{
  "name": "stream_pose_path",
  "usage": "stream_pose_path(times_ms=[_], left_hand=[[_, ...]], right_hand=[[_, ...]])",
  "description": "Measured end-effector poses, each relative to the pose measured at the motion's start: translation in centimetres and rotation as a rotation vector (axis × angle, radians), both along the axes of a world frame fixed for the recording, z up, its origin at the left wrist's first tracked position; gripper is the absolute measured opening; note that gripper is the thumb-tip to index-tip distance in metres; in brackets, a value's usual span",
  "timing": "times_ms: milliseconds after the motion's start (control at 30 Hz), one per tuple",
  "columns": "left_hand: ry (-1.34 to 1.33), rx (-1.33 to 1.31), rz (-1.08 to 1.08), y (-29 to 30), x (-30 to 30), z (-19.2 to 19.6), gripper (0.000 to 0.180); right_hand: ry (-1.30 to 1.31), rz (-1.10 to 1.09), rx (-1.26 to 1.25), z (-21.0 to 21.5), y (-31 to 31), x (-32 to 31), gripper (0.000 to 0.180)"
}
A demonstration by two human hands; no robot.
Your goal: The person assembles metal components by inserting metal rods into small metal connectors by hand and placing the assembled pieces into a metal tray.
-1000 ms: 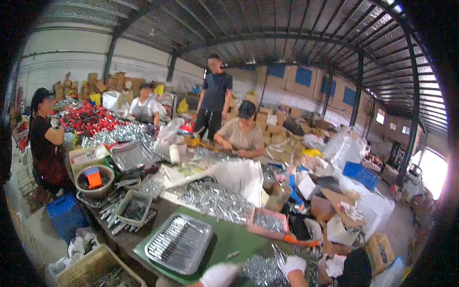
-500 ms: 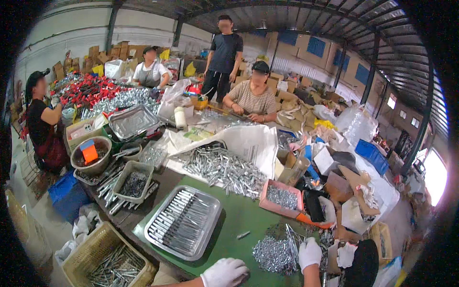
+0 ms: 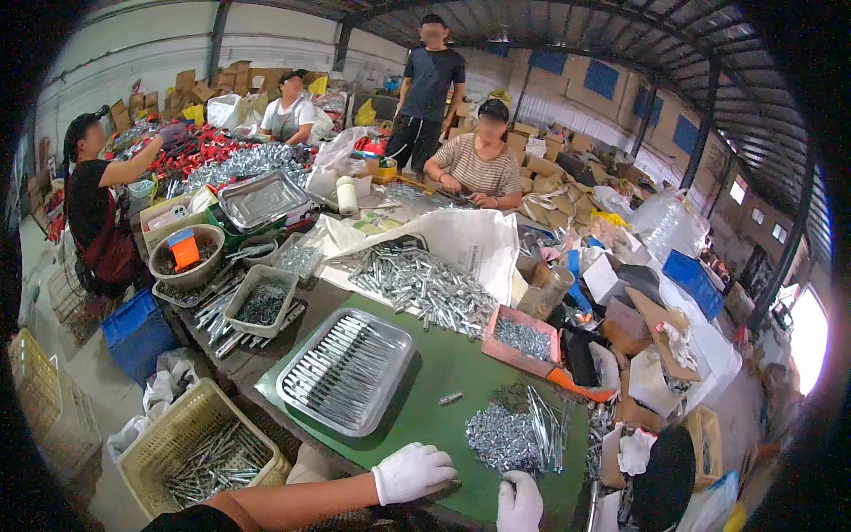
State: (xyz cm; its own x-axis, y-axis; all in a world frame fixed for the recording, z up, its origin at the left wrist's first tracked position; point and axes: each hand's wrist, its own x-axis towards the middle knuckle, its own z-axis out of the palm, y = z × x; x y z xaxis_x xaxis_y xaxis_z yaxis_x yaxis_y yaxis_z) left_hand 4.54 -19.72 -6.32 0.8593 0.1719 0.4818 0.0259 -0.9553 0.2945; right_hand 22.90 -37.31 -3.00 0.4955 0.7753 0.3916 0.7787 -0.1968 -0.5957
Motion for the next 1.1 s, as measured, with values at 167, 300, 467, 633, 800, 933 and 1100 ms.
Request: stream_pose_path(times_ms=[167, 300, 467, 633, 800, 933, 1100], left_hand=[[0.044, 0.007, 0.048, -1.9, 0.3, 0.5, 0.022], [0.027, 0.013, 0.053, -3.1, 0.9, 0.2, 0.023], [-0.018, -0.012, 0.063, -3.6, 0.7, 0.3, 0.022], [-0.006, 0.029, 0.059, -3.3, 0.8, 0.1, 0.024], [-0.026, 0.025, 0.060, -3.4, 0.8, 0.3, 0.024], [-0.049, 0.033, 0.070, -3.4, 0.8, -0.1, 0.023], [-0.034, 0.031, 0.064, -3.4, 0.7, 0.2, 0.021]], right_hand=[[-0.028, -0.005, 0.090, -1.3, -0.7, -1.1, 0.018], [-0.023, -0.078, 0.157, -2.2, -0.2, -1.5, 0.020], [-0.034, -0.148, 0.170, -2.1, 0.1, -2.3, 0.019], [-0.035, -0.145, 0.164, -2.5, 0.2, -2.1, 0.015], [-0.063, -0.159, 0.168, -2.3, 0.2, -2.3, 0.014], [-0.043, -0.163, 0.163, -2.3, 0.4, -2.4, 0.014], [-0.033, -0.155, 0.178, -2.4, 0.3, -2.4, 0.014]])
